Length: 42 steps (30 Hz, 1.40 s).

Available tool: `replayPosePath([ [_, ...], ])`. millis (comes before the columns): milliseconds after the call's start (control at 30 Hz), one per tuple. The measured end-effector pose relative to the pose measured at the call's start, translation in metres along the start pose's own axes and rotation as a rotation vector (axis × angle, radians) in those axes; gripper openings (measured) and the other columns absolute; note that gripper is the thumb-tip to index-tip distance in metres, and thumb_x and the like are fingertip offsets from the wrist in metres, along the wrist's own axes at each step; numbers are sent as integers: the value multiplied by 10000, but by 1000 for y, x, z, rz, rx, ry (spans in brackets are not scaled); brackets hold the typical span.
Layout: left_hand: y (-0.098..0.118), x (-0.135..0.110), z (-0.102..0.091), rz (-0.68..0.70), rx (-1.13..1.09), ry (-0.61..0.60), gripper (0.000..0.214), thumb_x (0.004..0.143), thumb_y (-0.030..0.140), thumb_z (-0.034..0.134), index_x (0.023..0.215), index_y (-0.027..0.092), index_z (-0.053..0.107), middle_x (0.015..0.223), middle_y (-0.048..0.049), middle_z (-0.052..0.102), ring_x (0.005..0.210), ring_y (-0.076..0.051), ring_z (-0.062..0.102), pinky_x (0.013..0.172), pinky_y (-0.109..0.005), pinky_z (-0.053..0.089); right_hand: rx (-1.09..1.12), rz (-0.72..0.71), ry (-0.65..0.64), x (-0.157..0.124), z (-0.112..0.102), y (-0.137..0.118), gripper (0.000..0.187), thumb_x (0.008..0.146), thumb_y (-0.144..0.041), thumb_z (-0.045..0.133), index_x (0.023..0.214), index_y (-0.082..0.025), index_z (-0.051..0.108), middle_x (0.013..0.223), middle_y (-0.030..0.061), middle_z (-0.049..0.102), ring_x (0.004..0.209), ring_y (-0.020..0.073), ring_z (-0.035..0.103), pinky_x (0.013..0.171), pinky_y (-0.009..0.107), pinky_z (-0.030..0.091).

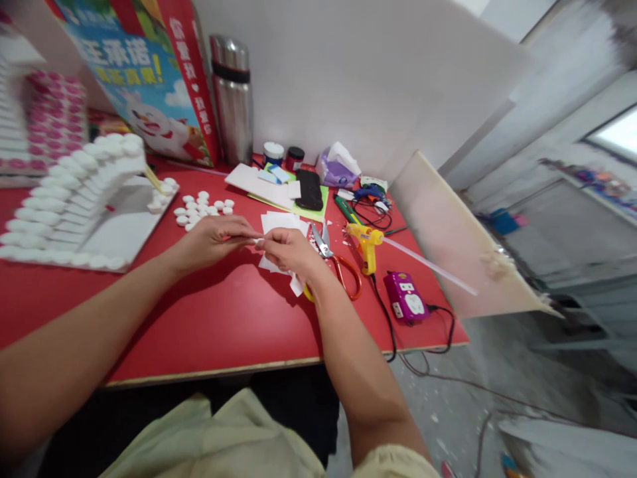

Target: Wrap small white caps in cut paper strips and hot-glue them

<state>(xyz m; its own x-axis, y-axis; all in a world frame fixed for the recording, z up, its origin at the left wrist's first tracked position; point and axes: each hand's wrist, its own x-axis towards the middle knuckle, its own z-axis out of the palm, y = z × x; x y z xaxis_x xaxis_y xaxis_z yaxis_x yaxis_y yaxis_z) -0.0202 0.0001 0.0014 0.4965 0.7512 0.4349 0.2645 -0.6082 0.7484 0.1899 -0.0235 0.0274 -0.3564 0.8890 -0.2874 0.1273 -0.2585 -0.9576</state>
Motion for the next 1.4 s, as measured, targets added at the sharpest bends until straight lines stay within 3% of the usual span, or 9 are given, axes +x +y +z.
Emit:
replayPosePath([
  [300,7,-1,0,10,285,-177,204,900,198,550,757,172,694,770,-78,670,726,-202,577,673,-316,379,-615,-265,102,0,0,4,205,874,-223,665,672,-186,655,584,-41,511,579,103,430,577,251,298],
  [433,9,1,3,-234,164,-120,211,834,282,645,648,183,649,651,-48,613,632,-181,518,605,-304,328,-861,-394,99,-3,3,5,169,924,-268,636,785,-192,695,689,3,636,667,146,526,646,278,318],
  [600,15,2,7,-730,-393,-124,172,690,269,694,580,167,611,525,-25,525,475,-112,376,501,-264,233,-1140,-497,100,-10,12,1,184,950,-280,585,849,-191,710,813,57,727,743,186,575,679,302,316],
  [667,18,2,7,-800,-512,-113,174,688,278,694,599,160,603,522,-9,498,446,-82,304,486,-256,192,-1106,-509,143,-10,14,0,190,933,-274,577,817,-189,701,782,50,712,723,177,562,672,302,317],
  [833,21,0,9,-412,-129,-31,238,886,388,627,880,156,677,755,-55,656,628,-167,561,607,-292,416,-518,-271,247,-3,8,0,181,799,-312,637,664,-192,636,544,-37,488,531,107,400,542,263,275],
  [933,17,-2,11,-47,172,-58,294,1008,335,499,1140,153,688,1087,-126,730,931,-236,670,824,-359,495,-81,-46,149,0,0,-1,172,720,-357,691,695,-188,665,466,-91,357,434,65,230,457,242,153],
  [1000,14,-3,11,59,289,-84,324,1053,277,411,1160,151,689,1141,-140,728,986,-243,668,848,-360,490,68,27,76,0,-5,-2,195,691,-366,734,710,-177,687,449,-108,321,418,44,173,445,231,97],
  [1233,13,-4,7,66,382,-131,313,1050,244,384,977,155,675,976,-112,701,858,-222,629,752,-336,443,135,23,14,0,-6,-2,189,647,-335,766,693,-163,701,449,-102,360,417,29,195,443,216,91],
  [1400,24,-3,8,-89,132,-133,265,971,285,482,763,173,601,779,-45,616,723,-174,560,693,-310,389,-177,-95,48,-3,-2,-3,180,736,-343,702,707,-166,710,471,-80,411,450,64,284,460,234,182],
])
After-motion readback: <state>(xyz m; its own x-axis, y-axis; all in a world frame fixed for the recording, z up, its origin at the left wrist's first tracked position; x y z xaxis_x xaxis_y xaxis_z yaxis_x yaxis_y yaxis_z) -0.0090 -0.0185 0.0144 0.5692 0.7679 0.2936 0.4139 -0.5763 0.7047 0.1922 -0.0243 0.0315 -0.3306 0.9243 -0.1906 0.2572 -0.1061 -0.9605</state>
